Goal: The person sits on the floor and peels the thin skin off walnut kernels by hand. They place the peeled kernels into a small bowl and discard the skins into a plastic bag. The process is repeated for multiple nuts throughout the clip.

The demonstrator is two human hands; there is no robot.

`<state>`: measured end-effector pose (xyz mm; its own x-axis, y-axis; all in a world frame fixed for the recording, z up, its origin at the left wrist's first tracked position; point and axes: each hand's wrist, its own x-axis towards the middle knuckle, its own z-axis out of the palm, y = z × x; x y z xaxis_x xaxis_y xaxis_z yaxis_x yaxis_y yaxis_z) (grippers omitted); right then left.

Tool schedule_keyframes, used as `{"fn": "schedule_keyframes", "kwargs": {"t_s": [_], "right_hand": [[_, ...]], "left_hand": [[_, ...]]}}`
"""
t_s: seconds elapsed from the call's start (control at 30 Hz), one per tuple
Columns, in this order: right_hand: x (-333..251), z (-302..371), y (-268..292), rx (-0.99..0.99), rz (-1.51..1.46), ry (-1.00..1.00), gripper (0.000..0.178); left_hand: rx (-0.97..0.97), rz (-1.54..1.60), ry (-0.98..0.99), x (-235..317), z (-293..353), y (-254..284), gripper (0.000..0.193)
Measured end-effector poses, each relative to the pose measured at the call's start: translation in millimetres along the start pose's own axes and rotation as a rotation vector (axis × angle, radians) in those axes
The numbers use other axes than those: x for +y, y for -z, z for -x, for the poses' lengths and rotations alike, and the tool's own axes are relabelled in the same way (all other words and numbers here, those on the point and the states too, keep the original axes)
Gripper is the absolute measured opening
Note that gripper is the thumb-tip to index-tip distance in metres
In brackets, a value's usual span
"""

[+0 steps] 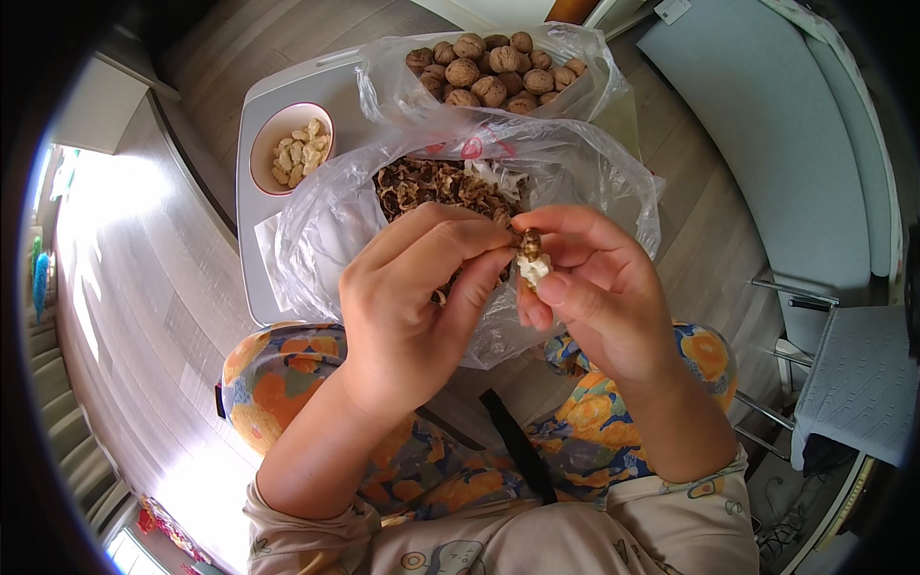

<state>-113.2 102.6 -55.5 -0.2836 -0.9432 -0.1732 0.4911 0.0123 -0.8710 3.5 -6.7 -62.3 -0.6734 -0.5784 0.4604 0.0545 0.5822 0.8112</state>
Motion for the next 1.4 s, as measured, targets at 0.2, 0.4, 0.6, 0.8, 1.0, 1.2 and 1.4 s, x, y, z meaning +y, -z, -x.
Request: {"fn": "schedule_keyframes", "kwargs": {"t_s": [0.2, 0.4, 0.6, 0.8, 1.0, 1.2, 1.4], "right_hand": [[-2.3, 0.6, -0.7, 0.014, -0.082, -0.012, 0.039], [-0.7, 0.3, 5.2, -0.03, -0.092, -0.04, 0.038], [-2.7, 0.8, 3.9, -0.026, -0.07, -0.033, 0.037], [-3.0, 0.7, 5.8, -0.094, -0.048, -0.012, 0.035], [-2.1, 1.2, 5.4, -0.123, -0.161, -0.007, 0.035], [0.6, 0.4, 8.4, -0.145, -0.282, -0.023, 0.036], [-0.1, 0.8, 6.9, -0.13, -0.313, -0.034, 0.036]], "left_hand": [[0.001, 0.137, 0.078, 3.5, 1.3, -0.7, 0.016], [-0.06, 0.227, 0.072, -2.3, 0.7, -1.8, 0.017], [-0.104, 0.321, 0.122, -5.1, 0.8, -0.5, 0.014], [-0.082, 0.499, 0.284, -3.3, 2.8, -0.8, 0.009], [-0.021, 0.549, 0.352, -2.0, 4.6, -0.2, 0.007], [-0.19, 0.206, 0.164, -4.7, 3.7, 10.1, 0.006], [0.051, 0.3, 0.246, -0.5, 2.8, -5.5, 0.004]]}}
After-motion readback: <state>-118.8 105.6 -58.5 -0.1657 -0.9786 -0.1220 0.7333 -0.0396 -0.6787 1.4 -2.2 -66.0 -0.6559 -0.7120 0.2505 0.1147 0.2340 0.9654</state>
